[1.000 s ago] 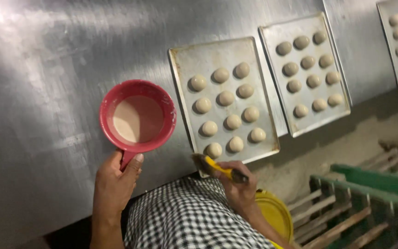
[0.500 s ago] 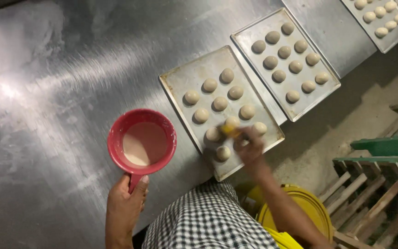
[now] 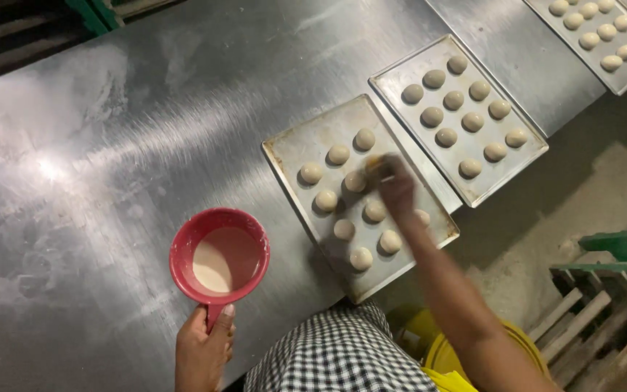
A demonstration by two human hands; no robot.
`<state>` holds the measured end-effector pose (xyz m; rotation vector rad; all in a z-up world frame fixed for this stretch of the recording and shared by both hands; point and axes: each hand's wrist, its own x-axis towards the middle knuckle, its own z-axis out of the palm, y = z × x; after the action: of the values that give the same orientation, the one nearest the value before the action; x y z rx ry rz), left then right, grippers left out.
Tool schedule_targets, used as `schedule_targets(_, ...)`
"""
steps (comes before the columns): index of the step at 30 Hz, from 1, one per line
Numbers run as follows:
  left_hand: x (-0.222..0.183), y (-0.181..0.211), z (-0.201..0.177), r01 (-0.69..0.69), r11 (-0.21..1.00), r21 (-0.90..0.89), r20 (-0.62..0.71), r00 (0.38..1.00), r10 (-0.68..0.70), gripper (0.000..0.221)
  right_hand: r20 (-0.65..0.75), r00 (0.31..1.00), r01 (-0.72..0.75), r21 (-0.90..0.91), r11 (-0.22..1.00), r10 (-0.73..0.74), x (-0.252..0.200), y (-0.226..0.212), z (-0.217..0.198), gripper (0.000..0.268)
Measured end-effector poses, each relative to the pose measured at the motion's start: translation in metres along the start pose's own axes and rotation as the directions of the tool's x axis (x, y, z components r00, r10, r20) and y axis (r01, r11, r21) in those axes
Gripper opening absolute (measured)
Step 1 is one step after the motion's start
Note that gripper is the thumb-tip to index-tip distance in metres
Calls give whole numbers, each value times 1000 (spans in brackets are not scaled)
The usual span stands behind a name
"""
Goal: Brushing egg wash or milk onto dough balls on baking trays in a bakery production area.
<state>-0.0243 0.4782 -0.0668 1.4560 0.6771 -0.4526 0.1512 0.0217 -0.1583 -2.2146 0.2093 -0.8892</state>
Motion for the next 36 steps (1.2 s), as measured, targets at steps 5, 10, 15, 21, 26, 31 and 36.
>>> schedule_targets(5,16,-17,-7,-1,1000,-5,6,1000,1,21,195,969,152,3,988,-150,-11,31,48,24)
schedule_targets(10,20,-36,-17,13,998,-60,18,1000,-12,22,70,996,48,110,993,-56,89,49,-17,13)
schedule_targets(15,34,-28,-12,65,997,-49,10,998,-65,20,-34,960,272,-120,955,-277,77,19,48,11)
schedule_targets(21,36,-17,-9,34,999,-32,26,999,-33,20,378,898,59,406,912,-226,-18,-135,107,20)
schedule_targets(26,28,-16,-11,62,997,-38,21,998,-61,19,413,911,-118,223,968,16,63,88,97,13)
schedule_targets(31,28,-20,-1,5,996,87,6,1000,-5,20,-193,956,-112,453,884,220,112,110,-55,16)
schedule_targets(36,14,2,10,13,1000,11,9,1000,-13,20,-3,815,-467,590,659,580,30,11,-150,20)
